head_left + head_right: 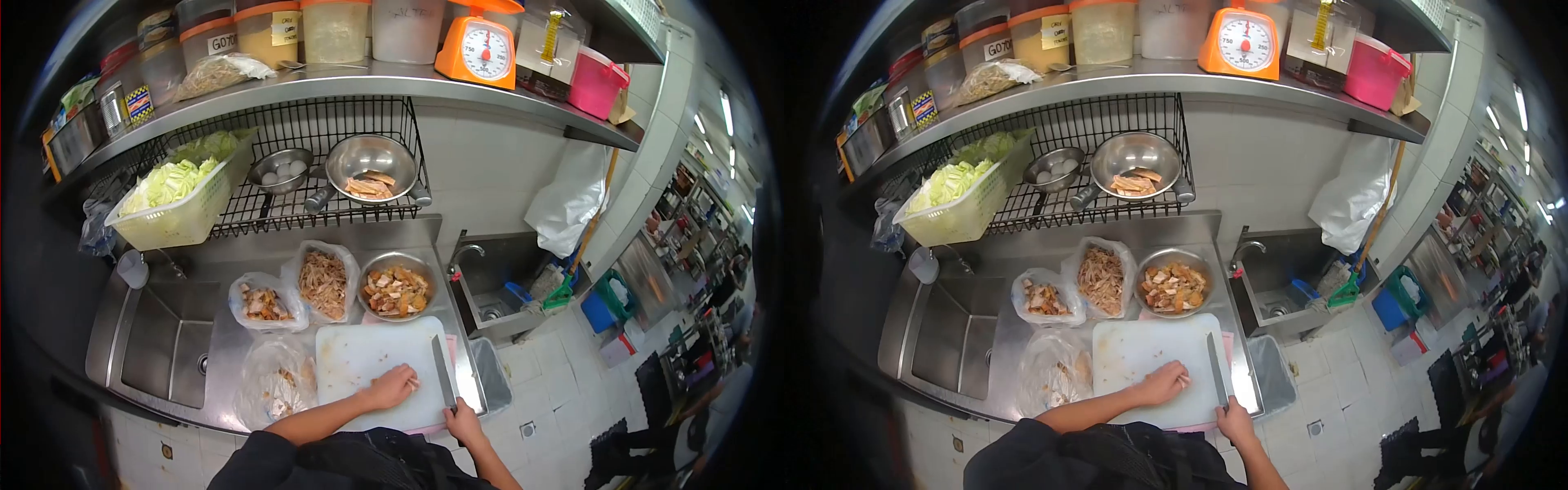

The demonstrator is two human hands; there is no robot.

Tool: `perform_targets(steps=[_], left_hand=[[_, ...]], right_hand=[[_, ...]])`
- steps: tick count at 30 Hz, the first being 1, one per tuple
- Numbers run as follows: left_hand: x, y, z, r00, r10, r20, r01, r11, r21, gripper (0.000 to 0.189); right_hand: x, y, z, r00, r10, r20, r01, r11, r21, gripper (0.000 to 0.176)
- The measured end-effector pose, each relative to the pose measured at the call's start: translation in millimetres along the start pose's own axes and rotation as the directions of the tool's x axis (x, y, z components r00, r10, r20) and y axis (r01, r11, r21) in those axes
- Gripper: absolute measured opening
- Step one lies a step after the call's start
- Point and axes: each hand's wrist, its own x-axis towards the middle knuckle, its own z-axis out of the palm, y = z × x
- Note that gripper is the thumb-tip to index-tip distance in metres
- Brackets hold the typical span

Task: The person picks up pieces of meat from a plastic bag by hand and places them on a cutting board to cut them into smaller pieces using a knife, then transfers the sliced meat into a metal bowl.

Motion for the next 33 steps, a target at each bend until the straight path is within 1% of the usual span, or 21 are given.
perform_targets(steps=[3,4,6,7,8,10,12,14,16,17,18,20,21,22,23,24,26,27,29,31,33], left_hand=[[45.6,70.4,-91.9,0.937,0.271,-0.221,-0.247,0.96,0.128,0.018],[64.4,98.4,-132.4,0.824,0.468,-0.32,-0.378,0.874,0.305,0.021],[100.5,151.4,-218.9,0.643,0.68,-0.353,-0.354,0.672,0.65,0.027],[116.1,171.4,-256.0,0.594,0.731,-0.337,-0.304,0.591,0.747,0.029],[127.8,183.3,-289.4,0.636,0.694,-0.337,-0.238,0.592,0.77,0.032],[145.9,205.1,-338.5,0.715,0.592,-0.371,0.026,0.507,0.861,0.043],[145.3,205.7,-362.2,0.784,0.507,-0.358,0.131,0.428,0.894,0.054],[137.9,208.3,-369.1,0.773,0.511,-0.377,0.137,0.446,0.885,0.056],[129.7,205.0,-365.1,0.642,0.612,-0.462,-0.11,0.669,0.735,0.052],[124.1,200.1,-354.0,0.575,0.62,-0.534,-0.239,0.752,0.615,0.041],[110.5,180.1,-320.2,0.635,0.574,-0.516,-0.237,0.781,0.578,0.041],[80.4,128.9,-254.2,0.569,0.406,-0.715,-0.247,0.914,0.322,0.032],[65.8,90.0,-214.5,0.658,0.249,-0.71,-0.203,0.968,0.151,0.03],[40.9,55.5,-166.7,0.733,0.071,-0.676,-0.125,0.992,-0.032,0.028],[10.9,40.4,-124.5,0.811,-0.237,-0.536,0.126,0.964,-0.236,0.031],[-21.1,17.5,-89.3,0.818,-0.305,-0.488,0.187,0.943,-0.277,0.031],[-63.7,-25.0,-41.6,0.775,-0.43,-0.464,0.41,0.9,-0.15,0.035],[-76.3,-26.7,-36.3,0.718,-0.534,-0.446,0.54,0.832,-0.127,0.04],[-87.8,-33.0,-30.3,0.72,-0.545,-0.429,0.538,0.829,-0.151,0.04],[-89.7,-30.8,-31.2,0.723,-0.551,-0.416,0.531,0.829,-0.173,0.041],[-81.1,-30.5,-30.8,0.921,-0.227,-0.318,0.297,0.935,0.194,0.044]], right_hand=[[2.5,6.2,6.0,1.0,-0.021,-0.022,0.021,1.0,-0.008,0.038],[2.1,6.8,6.9,0.999,-0.028,-0.031,0.028,1.0,-0.008,0.038],[-0.7,6.4,5.9,0.999,-0.043,-0.026,0.043,0.999,-0.011,0.037],[-0.7,2.8,3.0,0.999,-0.047,-0.023,0.047,0.999,-0.008,0.037],[-0.8,1.3,1.1,0.999,-0.05,-0.02,0.05,0.999,-0.006,0.036],[-0.5,2.5,1.8,0.998,-0.06,0.0,0.06,0.998,-0.014,0.037],[-0.9,1.0,-1.9,0.999,-0.038,-0.006,0.038,0.999,0.003,0.038],[7.9,16.5,5.0,0.999,-0.046,-0.028,0.045,0.999,-0.017,0.04],[1.4,14.2,11.9,0.998,-0.025,-0.054,0.026,1.0,0.006,0.044],[5.3,22.0,18.6,0.999,-0.023,-0.043,0.023,1.0,0.0,0.045],[2.9,14.9,14.9,1.0,0.003,0.008,-0.003,0.999,-0.046,0.042],[4.7,11.9,14.4,1.0,0.01,0.022,-0.006,0.989,-0.149,0.051],[4.0,10.0,13.6,0.999,0.024,0.022,-0.02,0.983,-0.181,0.054],[4.1,11.2,13.8,0.995,0.076,0.061,-0.064,0.982,-0.176,0.041],[1.7,11.1,15.5,0.998,0.063,0.02,-0.057,0.977,-0.206,0.042],[-2.4,0.9,7.8,0.994,0.101,0.045,-0.091,0.979,-0.183,0.042],[-6.6,-10.1,2.4,0.998,0.052,0.02,-0.049,0.988,-0.144,0.042],[-10.3,-13.6,4.0,0.998,0.054,0.039,-0.047,0.986,-0.16,0.042],[-11.8,-21.9,5.9,0.998,0.063,-0.013,-0.065,0.979,-0.193,0.037],[-7.2,-22.4,4.0,0.999,0.038,0.022,-0.033,0.978,-0.207,0.037],[-7.4,-19.0,1.0,0.998,0.038,0.054,-0.025,0.975,-0.219,0.037]])
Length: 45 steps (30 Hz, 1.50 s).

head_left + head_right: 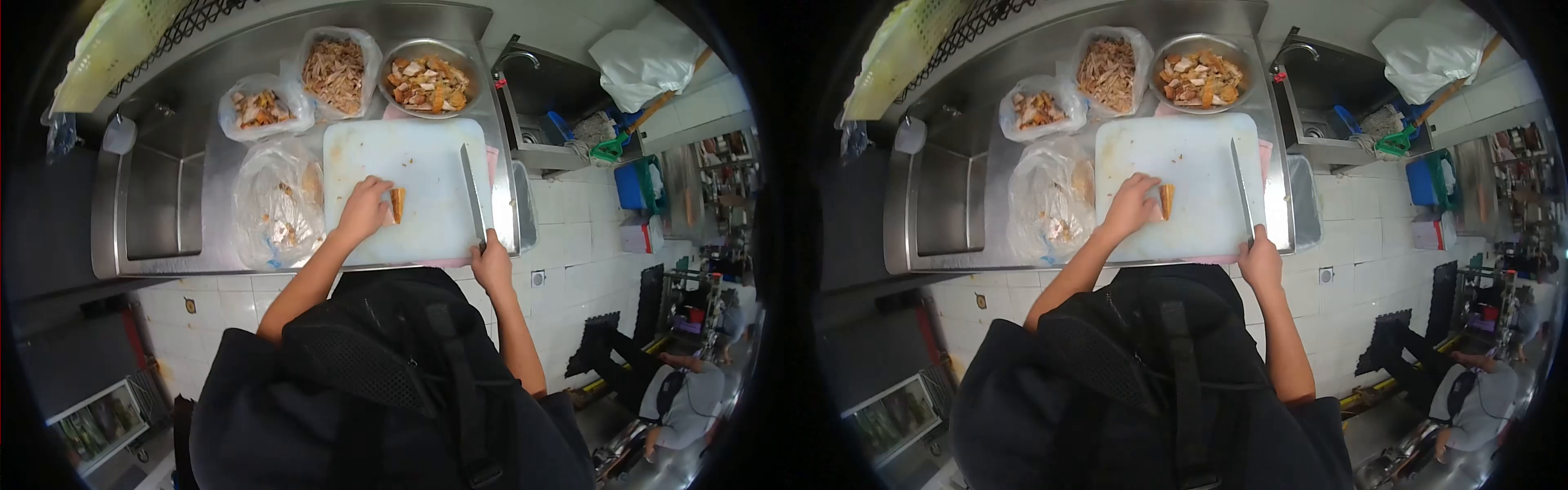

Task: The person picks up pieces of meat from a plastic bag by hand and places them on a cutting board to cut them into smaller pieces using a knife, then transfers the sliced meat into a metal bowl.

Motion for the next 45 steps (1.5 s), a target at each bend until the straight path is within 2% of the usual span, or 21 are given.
perform_targets(steps=[4,6,7,9,10,12,13,14,15,21,25,26,27,28,30,31,33,36,40,42,45], left_hand=[[23.2,19.9,5.5,0.989,-0.119,0.088,0.117,0.993,0.029,0.039],[35.2,28.6,1.0,0.922,-0.238,0.305,0.203,0.969,0.143,0.031],[38.4,32.3,-1.6,0.924,-0.231,0.306,0.195,0.97,0.143,0.031],[41.4,39.2,-6.7,0.838,-0.301,0.456,0.337,0.941,0.002,0.024],[39.2,43.3,-9.1,0.837,-0.288,0.465,0.321,0.947,0.01,0.024],[26.5,54.7,-13.2,0.985,-0.016,0.171,0.056,0.972,-0.23,0.024],[24.5,60.2,-14.5,0.982,0.004,0.191,0.04,0.973,-0.226,0.024],[23.6,65.0,-16.6,0.989,0.148,0.027,-0.137,0.958,-0.251,0.026],[23.5,71.1,-20.2,0.949,0.281,-0.144,-0.309,0.918,-0.249,0.028],[22.6,99.0,-25.0,0.8,0.51,-0.316,-0.565,0.818,-0.108,0.033],[16.1,110.5,-17.2,0.807,0.49,-0.33,-0.556,0.819,-0.143,0.036],[11.7,112.4,-10.6,0.947,0.232,-0.224,-0.301,0.886,-0.352,0.032],[7.3,111.8,-4.1,0.998,-0.03,-0.06,-0.005,0.857,-0.515,0.028],[6.6,101.9,7.6,0.998,-0.036,-0.057,0.001,0.855,-0.519,0.028],[6.5,69.8,39.8,0.92,-0.314,0.234,0.391,0.714,-0.581,0.031],[-1.1,55.4,51.7,0.919,-0.318,0.231,0.393,0.71,-0.584,0.031],[-10.4,39.3,62.3,0.986,-0.168,0.01,0.165,0.952,-0.259,0.032],[-16.8,41.2,64.4,0.991,-0.099,-0.089,0.08,0.977,-0.198,0.029],[-14.0,44.4,52.1,0.99,-0.125,-0.058,0.112,0.974,-0.197,0.027],[-8.8,41.5,45.7,1.0,0.013,0.001,-0.013,1.0,-0.028,0.024],[-2.7,41.9,43.6,0.997,-0.016,0.073,0.015,1.0,0.014,0.023]], right_hand=[[4.8,2.9,-6.4,0.999,-0.023,0.035,0.023,1.0,0.007,0.039],[6.7,1.0,-6.4,0.999,-0.021,0.032,0.021,1.0,0.007,0.039],[6.2,0.2,-5.9,0.999,-0.016,0.029,0.016,1.0,-0.004,0.04],[4.2,0.5,-3.5,1.0,0.002,0.017,-0.002,1.0,-0.003,0.04],[4.4,1.7,-2.2,1.0,0.001,0.006,-0.001,1.0,0.013,0.04],[2.4,4.0,0.2,0.999,0.028,-0.02,-0.027,0.998,0.048,0.04],[2.2,3.3,-0.4,0.999,0.033,-0.013,-0.032,0.998,0.057,0.039],[1.5,3.1,0.1,0.999,0.033,-0.006,-0.033,0.997,0.064,0.038],[0.4,3.7,1.5,0.999,0.045,-0.016,-0.044,0.996,0.079,0.038],[1.3,4.6,3.7,0.998,0.041,-0.045,-0.037,0.995,0.097,0.035],[1.1,4.1,0.1,0.999,0.024,-0.029,-0.02,0.993,0.112,0.033],[1.6,3.5,-0.6,1.0,0.017,-0.026,-0.014,0.995,0.103,0.033],[1.9,3.4,-0.7,1.0,0.02,-0.022,-0.018,0.995,0.098,0.033],[1.6,3.3,-0.4,0.999,0.017,-0.031,-0.014,0.995,0.101,0.033],[-1.8,2.1,0.7,0.999,0.01,-0.036,-0.006,0.995,0.098,0.033],[-3.3,0.1,0.4,0.999,0.006,-0.036,-0.003,0.996,0.085,0.032],[-7.6,-3.9,-3.5,0.999,0.001,-0.04,0.002,0.998,0.071,0.031],[-29.3,-9.7,-13.0,0.996,-0.079,0.028,0.075,0.99,0.123,0.031],[-53.6,-20.0,-25.0,0.976,-0.171,0.138,0.154,0.98,0.126,0.029],[-58.2,-25.7,-33.0,0.968,-0.192,0.163,0.181,0.98,0.08,0.029],[-59.2,-33.4,-38.0,0.951,-0.186,0.248,0.182,0.982,0.04,0.028]])
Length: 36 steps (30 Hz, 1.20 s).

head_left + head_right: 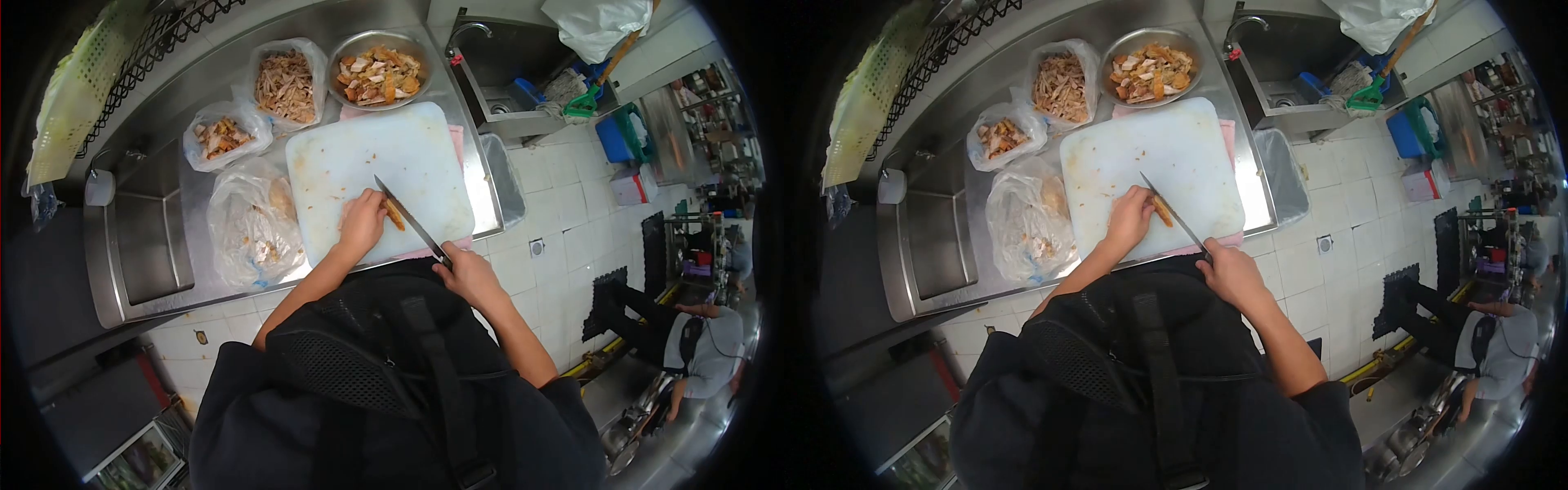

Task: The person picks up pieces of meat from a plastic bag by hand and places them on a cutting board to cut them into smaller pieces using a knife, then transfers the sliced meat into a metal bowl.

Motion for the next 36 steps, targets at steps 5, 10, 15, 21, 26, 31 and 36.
perform_targets(steps=[5,10,15,21,26,31,36], left_hand=[[5.6,1.1,-4.1,0.999,-0.033,0.04,0.036,0.997,-0.075,0.017],[6.1,-1.9,-4.6,1.0,-0.01,0.029,0.013,0.995,-0.103,0.014],[2.1,0.3,-3.0,1.0,0.011,-0.023,-0.012,0.999,-0.044,0.014],[-9.0,-11.0,14.6,0.989,-0.087,-0.122,0.061,0.977,-0.203,0.015],[-9.1,-2.4,6.4,0.991,-0.006,-0.133,0.0,0.999,-0.043,0.011],[-7.8,-2.7,7.0,0.993,-0.013,-0.116,0.008,0.999,-0.043,0.01],[-1.9,-13.5,11.4,0.994,-0.089,-0.065,0.076,0.98,-0.184,0.013]], right_hand=[[4.0,-5.1,3.9,0.999,-0.052,0.015,0.053,0.998,-0.045,0.026],[33.9,7.4,46.8,0.998,-0.063,-0.019,0.062,0.995,-0.08,0.023],[67.7,5.0,41.1,0.981,-0.155,-0.12,0.153,0.988,-0.033,0.022],[37.3,-5.8,-13.6,0.989,-0.143,-0.027,0.142,0.988,-0.055,0.026],[23.2,-8.2,-21.2,0.991,-0.074,0.107,0.083,0.992,-0.09,0.023],[44.3,10.1,13.7,0.991,-0.096,0.097,0.095,0.995,0.015,0.022],[70.0,18.5,52.4,0.994,-0.107,-0.032,0.11,0.986,0.121,0.021]])
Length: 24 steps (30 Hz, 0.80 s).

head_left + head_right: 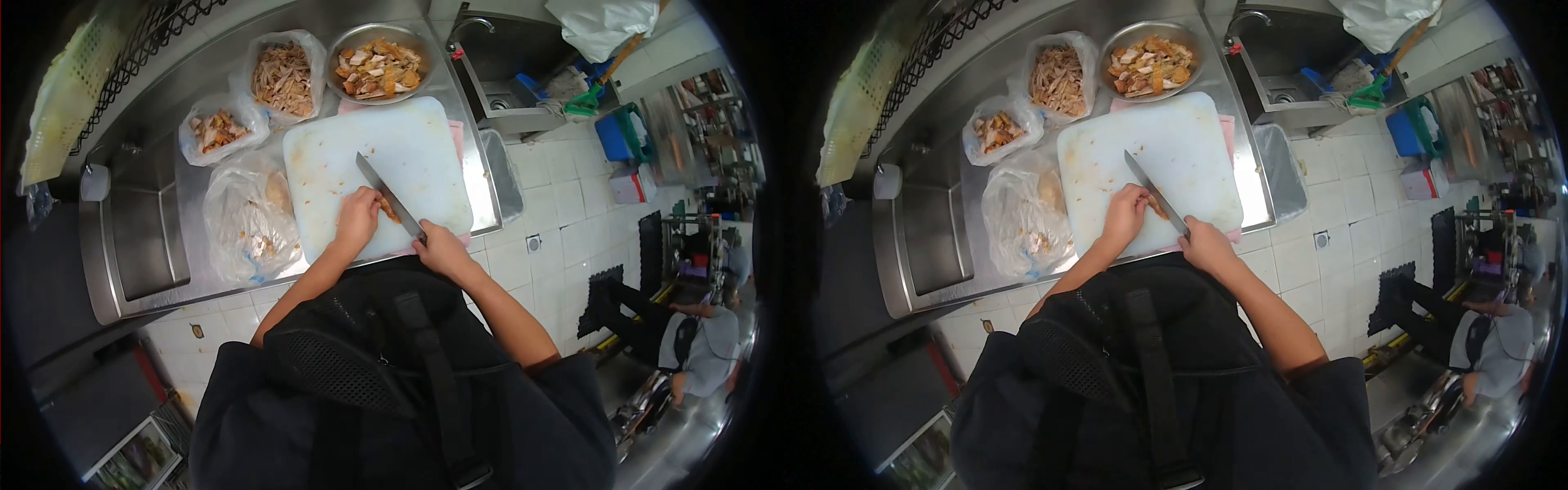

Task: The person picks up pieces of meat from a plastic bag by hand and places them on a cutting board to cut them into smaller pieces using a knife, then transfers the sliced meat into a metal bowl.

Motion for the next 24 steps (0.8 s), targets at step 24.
perform_targets(steps=[24], left_hand=[[-29.5,34.7,-18.6,0.974,0.18,0.138,-0.194,0.976,0.099,0.028]], right_hand=[[-15.8,22.0,-34.5,0.973,0.133,-0.19,-0.118,0.989,0.088,0.03]])
